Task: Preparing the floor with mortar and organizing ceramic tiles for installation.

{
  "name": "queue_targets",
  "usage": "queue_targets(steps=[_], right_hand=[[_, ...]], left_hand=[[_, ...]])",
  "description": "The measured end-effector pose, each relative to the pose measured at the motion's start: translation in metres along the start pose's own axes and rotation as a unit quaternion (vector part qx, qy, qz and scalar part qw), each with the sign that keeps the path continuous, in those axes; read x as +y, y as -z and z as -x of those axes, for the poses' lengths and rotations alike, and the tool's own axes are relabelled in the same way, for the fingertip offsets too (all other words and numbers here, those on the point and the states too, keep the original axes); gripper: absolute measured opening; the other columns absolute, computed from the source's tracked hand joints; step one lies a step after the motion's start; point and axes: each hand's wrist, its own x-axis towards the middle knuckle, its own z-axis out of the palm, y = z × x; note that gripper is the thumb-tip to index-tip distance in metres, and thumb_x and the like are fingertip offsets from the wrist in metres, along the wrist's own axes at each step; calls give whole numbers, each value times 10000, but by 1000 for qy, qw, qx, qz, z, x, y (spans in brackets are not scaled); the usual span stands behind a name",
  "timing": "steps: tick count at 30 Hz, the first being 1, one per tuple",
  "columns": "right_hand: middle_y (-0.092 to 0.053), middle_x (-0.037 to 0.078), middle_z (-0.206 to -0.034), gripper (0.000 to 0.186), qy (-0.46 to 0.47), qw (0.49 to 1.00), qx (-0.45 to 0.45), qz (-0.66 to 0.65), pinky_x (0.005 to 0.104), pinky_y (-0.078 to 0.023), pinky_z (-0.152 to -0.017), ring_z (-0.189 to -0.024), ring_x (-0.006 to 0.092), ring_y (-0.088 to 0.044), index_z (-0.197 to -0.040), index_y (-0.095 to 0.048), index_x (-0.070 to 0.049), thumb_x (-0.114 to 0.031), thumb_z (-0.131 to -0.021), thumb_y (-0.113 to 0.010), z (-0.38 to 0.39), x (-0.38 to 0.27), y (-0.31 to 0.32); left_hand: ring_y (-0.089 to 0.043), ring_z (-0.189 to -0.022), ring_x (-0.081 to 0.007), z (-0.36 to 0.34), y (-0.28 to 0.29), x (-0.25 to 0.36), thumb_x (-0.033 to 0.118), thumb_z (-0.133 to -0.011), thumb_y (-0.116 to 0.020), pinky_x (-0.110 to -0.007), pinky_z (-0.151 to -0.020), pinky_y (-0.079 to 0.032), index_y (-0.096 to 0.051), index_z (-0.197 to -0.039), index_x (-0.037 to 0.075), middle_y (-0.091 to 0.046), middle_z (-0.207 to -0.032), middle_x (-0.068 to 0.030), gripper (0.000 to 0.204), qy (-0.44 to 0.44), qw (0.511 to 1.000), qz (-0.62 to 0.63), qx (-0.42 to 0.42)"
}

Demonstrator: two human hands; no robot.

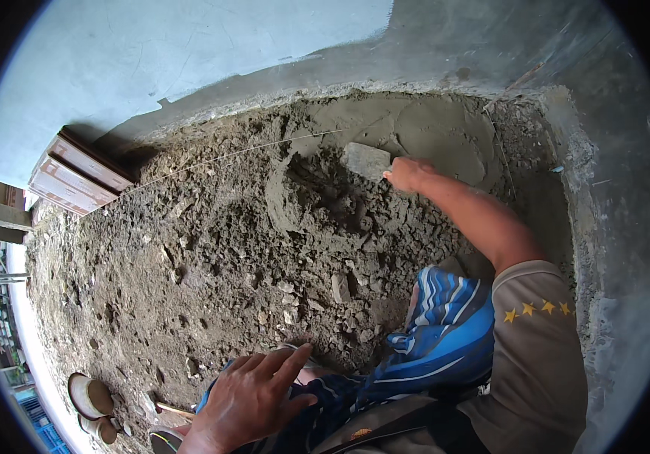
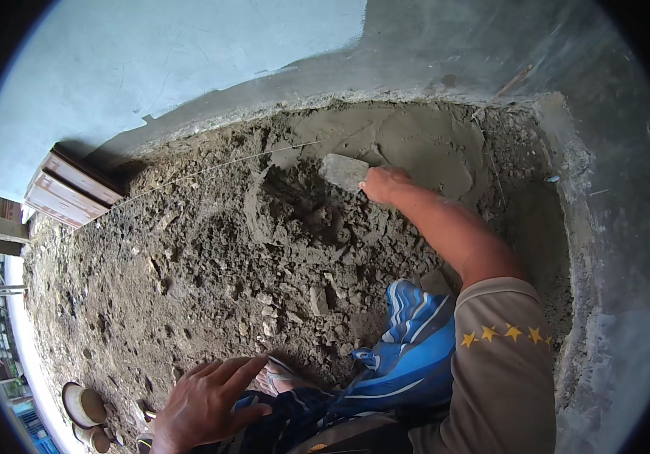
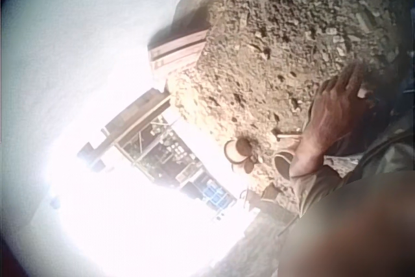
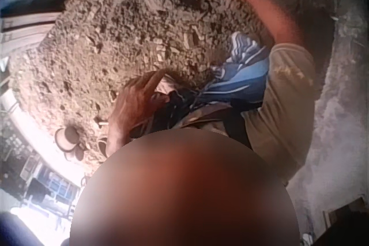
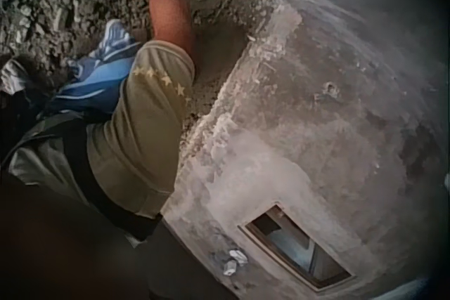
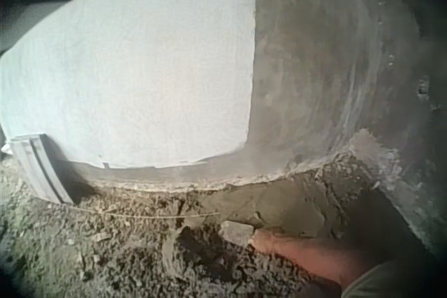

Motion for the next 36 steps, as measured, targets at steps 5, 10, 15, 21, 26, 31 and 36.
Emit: queue_targets(steps=[5,10,15,21,26,31,36], right_hand=[[-724,192,-1029,586,-108,986,-95,-83,482,-533,-808,-907,338,-710,-1057,-692,19,-520,-1002,-470,9,29,-1],[-657,327,-895,633,95,979,66,-166,541,-498,-793,-898,494,-644,-981,-596,77,-541,-987,-459,85,2,5],[-673,303,-852,574,174,982,7,-79,564,-510,-753,-838,486,-664,-1057,-553,48,-518,-991,-483,102,-35,13],[-710,248,-934,564,198,980,-30,20,536,-539,-787,-896,421,-695,-1098,-597,33,-512,-978,-518,21,-104,29],[-707,248,-909,601,224,974,14,16,528,-544,-789,-869,408,-696,-1127,-587,79,-500,-981,-520,-26,-155,16],[-722,189,-977,553,229,972,-2,52,489,-551,-802,-911,352,-707,-1051,-688,7,-514,-982,-514,-105,-218,12],[-715,172,-951,609,156,988,5,-1,470,-548,-741,-795,306,-700,-1065,-694,16,-549,-990,-481,-137,-261,35]], left_hand=[[-598,-1158,-369,21,0,19,250,-796,-760,-449,-963,-494,-476,-1434,100,-608,-1299,-165,714,44,998,30,16],[-601,-1153,-356,28,4,13,257,-802,-748,-437,-981,-476,-490,-1419,91,-608,-1298,-160,688,41,998,50,15],[-605,-1131,-350,15,13,-4,258,-808,-738,-444,-982,-466,-477,-1423,84,-591,-1320,-150,691,13,998,66,2],[-607,-1130,-341,-9,25,-18,247,-805,-731,-434,-968,-478,-485,-1407,85,-598,-1276,-146,670,-49,995,82,10],[-605,-1134,-336,-26,36,-20,255,-806,-724,-431,-959,-484,-482,-1401,71,-600,-1264,-150,668,-53,994,90,18],[-597,-1138,-329,-28,28,-14,266,-817,-692,-415,-975,-473,-465,-1406,31,-584,-1290,-173,674,-106,989,81,69],[-600,-1133,-313,-1,31,-4,292,-834,-661,-406,-976,-470,-443,-1434,38,-578,-1300,-172,687,-81,989,114,54]])
